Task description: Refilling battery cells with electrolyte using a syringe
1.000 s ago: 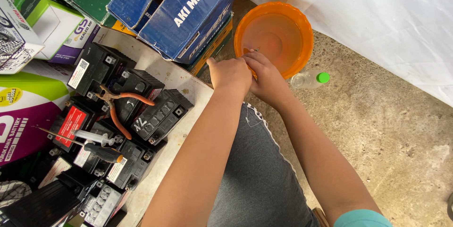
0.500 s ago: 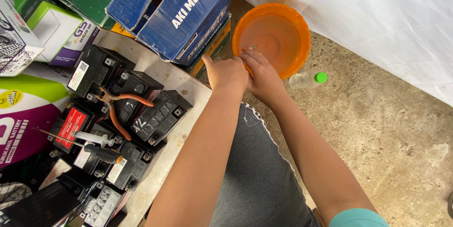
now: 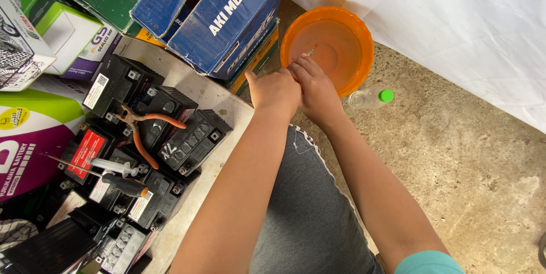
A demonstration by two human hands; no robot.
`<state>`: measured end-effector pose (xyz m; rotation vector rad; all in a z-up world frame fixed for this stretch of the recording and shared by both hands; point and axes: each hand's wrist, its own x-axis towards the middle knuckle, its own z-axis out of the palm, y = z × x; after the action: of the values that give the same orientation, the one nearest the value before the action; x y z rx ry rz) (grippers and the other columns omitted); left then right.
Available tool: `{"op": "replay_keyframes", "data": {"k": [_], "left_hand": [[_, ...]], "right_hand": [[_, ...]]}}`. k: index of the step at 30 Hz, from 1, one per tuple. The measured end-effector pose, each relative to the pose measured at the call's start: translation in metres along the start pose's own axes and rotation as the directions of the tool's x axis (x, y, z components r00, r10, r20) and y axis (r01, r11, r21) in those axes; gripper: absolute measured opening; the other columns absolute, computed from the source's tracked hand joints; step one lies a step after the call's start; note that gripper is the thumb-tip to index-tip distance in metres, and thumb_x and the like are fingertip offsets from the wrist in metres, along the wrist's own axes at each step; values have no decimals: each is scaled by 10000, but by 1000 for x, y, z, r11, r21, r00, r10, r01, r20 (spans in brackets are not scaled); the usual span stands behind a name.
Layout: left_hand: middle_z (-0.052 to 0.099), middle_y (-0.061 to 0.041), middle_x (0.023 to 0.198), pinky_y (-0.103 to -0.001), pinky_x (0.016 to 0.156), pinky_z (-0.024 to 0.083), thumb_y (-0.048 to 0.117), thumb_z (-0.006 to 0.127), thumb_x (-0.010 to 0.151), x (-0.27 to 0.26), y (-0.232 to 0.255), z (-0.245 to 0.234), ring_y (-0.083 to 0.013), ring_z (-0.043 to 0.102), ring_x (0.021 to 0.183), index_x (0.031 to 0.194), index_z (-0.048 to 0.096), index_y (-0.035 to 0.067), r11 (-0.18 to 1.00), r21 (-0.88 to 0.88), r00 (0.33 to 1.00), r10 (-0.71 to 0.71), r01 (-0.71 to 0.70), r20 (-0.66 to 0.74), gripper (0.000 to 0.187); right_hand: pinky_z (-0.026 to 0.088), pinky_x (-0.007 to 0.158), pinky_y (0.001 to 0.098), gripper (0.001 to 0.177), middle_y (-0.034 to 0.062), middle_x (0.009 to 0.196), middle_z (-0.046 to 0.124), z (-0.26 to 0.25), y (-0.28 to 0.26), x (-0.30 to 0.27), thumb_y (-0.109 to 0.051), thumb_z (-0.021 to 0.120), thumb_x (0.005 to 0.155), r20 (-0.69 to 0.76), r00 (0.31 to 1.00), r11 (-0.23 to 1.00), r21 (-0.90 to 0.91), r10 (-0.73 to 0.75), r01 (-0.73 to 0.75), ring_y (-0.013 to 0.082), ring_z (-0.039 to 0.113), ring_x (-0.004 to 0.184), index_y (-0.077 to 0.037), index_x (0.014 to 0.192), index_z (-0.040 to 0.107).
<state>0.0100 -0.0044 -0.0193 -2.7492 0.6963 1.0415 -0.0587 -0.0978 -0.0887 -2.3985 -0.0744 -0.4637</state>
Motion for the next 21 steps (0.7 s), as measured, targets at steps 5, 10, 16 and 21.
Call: {"op": "replay_keyframes", "data": {"k": [5, 10, 16, 21], "left_hand": [[681, -66, 1306, -597, 1208, 135, 103, 204, 975, -2, -1, -9, -276, 643, 1255, 1370, 509, 27, 998, -68, 996, 6, -1, 87, 504], [663, -36, 1324, -556, 1212, 171, 98, 187, 957, -2, 0, -10, -267, 622, 1286, 1395, 505, 31, 997, -82, 989, 9, 4, 150, 545], [659, -93, 1348, -556, 1226, 177, 137, 190, 992, -12, -2, -21, -292, 611, 1299, 1409, 508, 31, 997, -83, 992, 10, 1, 129, 536], [672, -103, 1319, -602, 1182, 188, 134, 212, 987, -10, -3, -14, -327, 614, 1288, 1371, 533, 57, 999, -48, 996, 14, -9, 91, 506]], "right_hand": [[386, 1229, 462, 305, 180, 1200, 684, -1, -9, -2, -48, 609, 923, 11, 1000, 1000, 16, 14, -15, 375, 618, 1271, 29, 1214, 661], [370, 1242, 470, 345, 194, 1216, 667, 6, -6, -7, -46, 615, 915, 30, 999, 999, 45, 16, -17, 395, 589, 1295, 37, 1247, 654], [414, 1213, 450, 313, 189, 1163, 694, -7, -12, -1, 39, 573, 922, 3, 1000, 999, 35, 21, -21, 369, 633, 1237, 45, 1213, 688], [444, 1188, 443, 320, 189, 1183, 701, -6, -4, -3, 58, 651, 906, -12, 999, 998, 41, 44, -44, 365, 644, 1233, 35, 1221, 700]]}}
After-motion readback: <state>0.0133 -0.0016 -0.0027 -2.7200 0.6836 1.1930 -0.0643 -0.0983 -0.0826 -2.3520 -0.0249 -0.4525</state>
